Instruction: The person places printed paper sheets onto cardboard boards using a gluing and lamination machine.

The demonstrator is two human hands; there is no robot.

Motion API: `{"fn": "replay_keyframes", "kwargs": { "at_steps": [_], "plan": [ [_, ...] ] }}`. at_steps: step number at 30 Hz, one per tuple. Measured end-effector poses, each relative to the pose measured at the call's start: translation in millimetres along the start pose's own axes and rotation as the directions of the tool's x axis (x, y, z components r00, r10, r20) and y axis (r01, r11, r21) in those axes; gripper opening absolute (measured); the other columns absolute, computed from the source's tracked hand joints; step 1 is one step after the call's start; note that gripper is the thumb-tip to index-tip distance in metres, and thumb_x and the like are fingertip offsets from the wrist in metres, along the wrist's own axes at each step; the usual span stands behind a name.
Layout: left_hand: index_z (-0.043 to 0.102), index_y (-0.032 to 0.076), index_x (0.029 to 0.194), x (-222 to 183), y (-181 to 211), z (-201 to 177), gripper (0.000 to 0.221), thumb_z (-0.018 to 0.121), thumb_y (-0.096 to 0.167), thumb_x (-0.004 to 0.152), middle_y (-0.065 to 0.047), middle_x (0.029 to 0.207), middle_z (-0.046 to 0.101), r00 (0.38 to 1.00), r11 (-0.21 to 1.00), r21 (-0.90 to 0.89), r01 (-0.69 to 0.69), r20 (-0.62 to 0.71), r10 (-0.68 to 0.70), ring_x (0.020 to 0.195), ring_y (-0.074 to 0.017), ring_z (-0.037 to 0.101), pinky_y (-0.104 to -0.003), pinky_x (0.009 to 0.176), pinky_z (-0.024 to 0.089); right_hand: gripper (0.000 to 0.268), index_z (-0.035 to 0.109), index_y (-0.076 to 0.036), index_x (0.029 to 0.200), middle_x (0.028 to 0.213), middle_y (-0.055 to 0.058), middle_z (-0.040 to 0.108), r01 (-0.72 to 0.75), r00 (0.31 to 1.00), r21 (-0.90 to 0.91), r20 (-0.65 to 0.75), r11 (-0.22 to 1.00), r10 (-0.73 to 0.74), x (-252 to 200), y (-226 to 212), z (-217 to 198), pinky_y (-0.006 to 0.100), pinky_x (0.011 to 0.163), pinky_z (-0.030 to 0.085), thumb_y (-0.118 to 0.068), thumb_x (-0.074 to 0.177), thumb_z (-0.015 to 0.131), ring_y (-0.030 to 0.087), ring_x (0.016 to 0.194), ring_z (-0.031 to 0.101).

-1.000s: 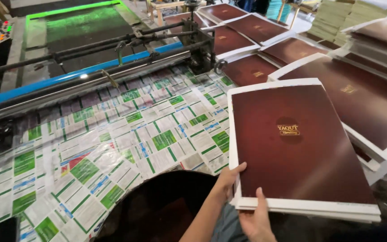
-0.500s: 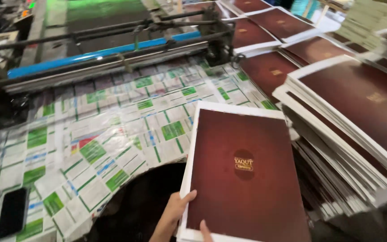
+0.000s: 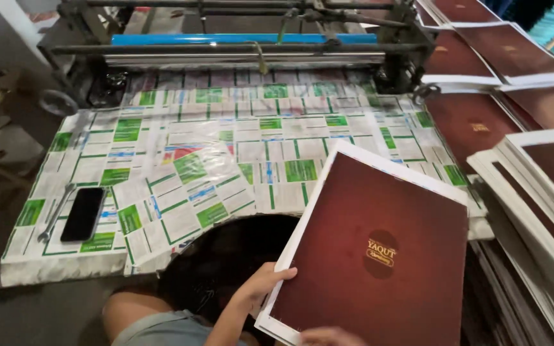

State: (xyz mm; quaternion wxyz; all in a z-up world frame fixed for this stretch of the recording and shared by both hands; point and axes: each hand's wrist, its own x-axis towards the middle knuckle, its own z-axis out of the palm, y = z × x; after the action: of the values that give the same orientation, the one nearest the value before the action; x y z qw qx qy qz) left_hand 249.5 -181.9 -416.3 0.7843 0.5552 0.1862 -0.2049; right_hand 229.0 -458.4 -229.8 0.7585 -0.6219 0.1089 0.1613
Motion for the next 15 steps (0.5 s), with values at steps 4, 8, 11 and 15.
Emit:
{"fn": "replay_keyframes", "kwargs": {
  "at_steps": [4, 8, 11, 15],
  "plan": [
    [0.064, 0.002, 0.132, -17.2, 13.5, 11.5, 0.053, 0.073, 0.034, 0.09, -0.008, 0.114, 0.073, 0.999, 0.998, 0.066, -0.022, 0.045, 0.019, 0.103, -0.0193, 0.069, -0.036, 0.092, 0.055, 0.042, 0.066, 0.006, 0.125, 0.113, 0.027, 0.075, 0.001, 0.999, -0.134, 0.037, 0.991, 0.004, 63.0, 0.4, -116.0, 0.05, 0.09, 0.055, -0.021, 0.098, 0.049, 0.038, 0.102, 0.071],
    [0.054, 0.01, 0.143, -10.6, 11.8, -5.5, 0.062, 0.067, 0.042, 0.092, -0.008, 0.127, 0.067, 0.998, 0.987, 0.145, -0.064, 0.009, 0.064, 0.114, -0.0177, 0.063, -0.034, 0.099, 0.051, 0.065, 0.057, -0.003, 0.141, 0.141, 0.021, 0.058, -0.223, 0.643, -0.316, -0.758, 0.922, -0.105, 138.9, 15.1, -285.4, 0.053, 0.108, 0.044, -0.058, 0.109, 0.044, 0.035, 0.13, 0.057],
    [0.054, 0.007, 0.146, -16.3, 19.5, -9.3, 0.069, 0.058, 0.054, 0.095, -0.012, 0.132, 0.064, 0.999, 0.999, 0.026, -0.046, -0.02, 0.046, 0.117, -0.0215, 0.061, -0.036, 0.1, 0.049, 0.093, 0.039, -0.012, 0.155, 0.16, 0.017, 0.04, -0.395, 0.635, 0.227, -0.633, 0.89, 0.443, 163.1, 48.8, -346.7, 0.06, 0.114, 0.033, -0.084, 0.097, 0.032, 0.037, 0.14, 0.042],
    [0.049, 0.006, 0.151, -26.3, 23.3, 22.9, 0.079, 0.05, 0.061, 0.095, -0.016, 0.14, 0.059, 0.996, 0.965, -0.26, 0.041, 0.088, -0.019, 0.122, -0.0282, 0.059, -0.042, 0.103, 0.049, 0.114, 0.032, -0.018, 0.163, 0.167, 0.011, 0.035, -0.432, 0.762, 0.331, -0.362, 0.839, 0.536, 152.3, 94.8, -327.4, 0.063, 0.116, 0.027, -0.097, 0.082, 0.032, 0.038, 0.146, 0.035]
  ]
}}
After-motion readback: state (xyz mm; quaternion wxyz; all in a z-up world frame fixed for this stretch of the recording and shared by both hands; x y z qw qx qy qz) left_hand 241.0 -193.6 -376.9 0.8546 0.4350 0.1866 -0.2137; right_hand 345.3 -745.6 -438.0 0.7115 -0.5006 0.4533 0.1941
